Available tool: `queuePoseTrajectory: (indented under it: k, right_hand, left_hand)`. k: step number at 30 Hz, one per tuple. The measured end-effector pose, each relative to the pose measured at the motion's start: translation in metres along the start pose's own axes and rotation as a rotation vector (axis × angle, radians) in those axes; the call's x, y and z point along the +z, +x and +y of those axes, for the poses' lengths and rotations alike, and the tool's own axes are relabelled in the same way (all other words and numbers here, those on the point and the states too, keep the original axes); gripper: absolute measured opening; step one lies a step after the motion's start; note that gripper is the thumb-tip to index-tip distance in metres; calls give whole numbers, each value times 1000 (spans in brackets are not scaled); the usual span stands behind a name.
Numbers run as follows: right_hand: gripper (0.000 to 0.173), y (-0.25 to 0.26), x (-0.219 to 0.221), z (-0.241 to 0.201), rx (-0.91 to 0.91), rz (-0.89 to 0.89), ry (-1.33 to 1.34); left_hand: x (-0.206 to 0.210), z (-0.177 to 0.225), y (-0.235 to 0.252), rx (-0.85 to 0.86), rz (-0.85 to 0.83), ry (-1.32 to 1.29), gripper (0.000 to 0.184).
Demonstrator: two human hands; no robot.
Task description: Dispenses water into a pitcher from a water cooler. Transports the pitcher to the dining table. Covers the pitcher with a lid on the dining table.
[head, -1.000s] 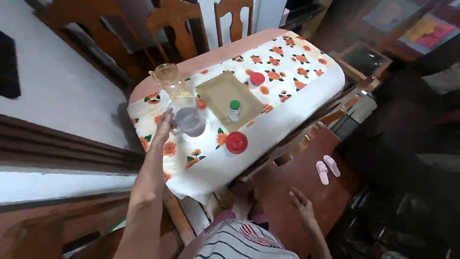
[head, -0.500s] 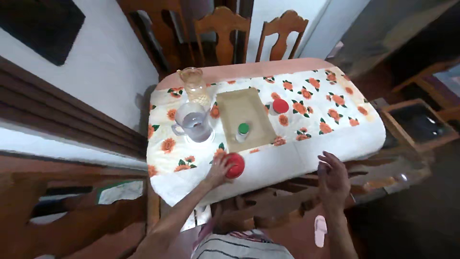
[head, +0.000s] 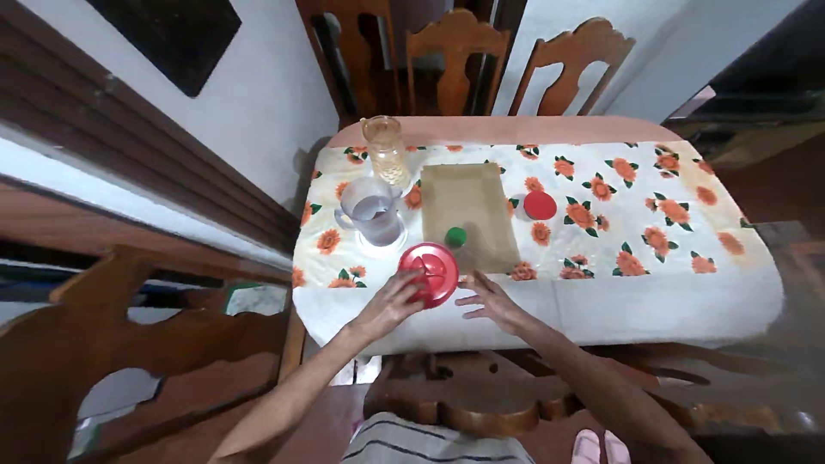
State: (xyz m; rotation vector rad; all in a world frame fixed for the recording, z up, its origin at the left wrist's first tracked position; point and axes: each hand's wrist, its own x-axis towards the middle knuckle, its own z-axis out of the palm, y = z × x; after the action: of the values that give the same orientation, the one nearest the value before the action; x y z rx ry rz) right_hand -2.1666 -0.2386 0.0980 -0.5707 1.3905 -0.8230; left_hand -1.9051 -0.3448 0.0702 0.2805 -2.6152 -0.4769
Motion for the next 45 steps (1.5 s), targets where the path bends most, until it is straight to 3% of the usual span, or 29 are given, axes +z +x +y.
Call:
queuePoseTrajectory:
  k: [2,5,8,10,12,13,15,17,19,23,25,28,32,35,39,45]
  right_hand:
    - [51,-3,7,-2,-22,-10,188]
    - [40,-3,9,-11,-117,26,266]
    - [48,-2,11,-31,-180,10,251]
    - [42,0,10,-42,-292,-21,152]
    - [39,0,13,-50,-341,8,108]
    - [39,1,15,-53,-344,24,148]
    - [38,5,24,-57,-334,35,298]
    - [38,9,37,-56,-309,23,422]
    - [37,13,53,-52,-298,13,484]
    - [37,25,74,-43,-344,11,437]
    - [43,27,70,-46,-354,-18,269]
    - [44,32,46,-51,-411,19,-25]
    - [39,37,8,-56,-411,159,-58]
    - [38,35,-12,-54,-403,215,-59]
    - [37,28,-32,-41,-368,247,-88]
    - [40,28,-50,-21,-294,251,-199]
  left_hand:
    - [-9,11,8,49,10,65,18]
    - [-12,24,14,33,4,68,17]
    - [-17,28,17,-22,43,91,17]
    - [-21,28,17,-53,80,143,16]
    - [-23,27,13,-163,236,82,9]
    - [-23,25,11,-265,369,-22,17]
    - [-27,24,14,-527,600,-358,64]
    - [-28,28,22,-778,661,-754,103]
    - [-18,35,30,-890,661,-1050,112]
    - [-23,33,42,-923,699,-1247,96]
    - [-43,16,41,-924,619,-1075,84]
    - [-79,-25,41,-920,390,-516,63]
    - [-89,-89,51,-786,200,19,73]
    - [-76,-122,57,-679,30,284,67]
    - [-78,-139,55,-583,-84,254,60]
    - [-73,-165,33,-454,-38,91,41]
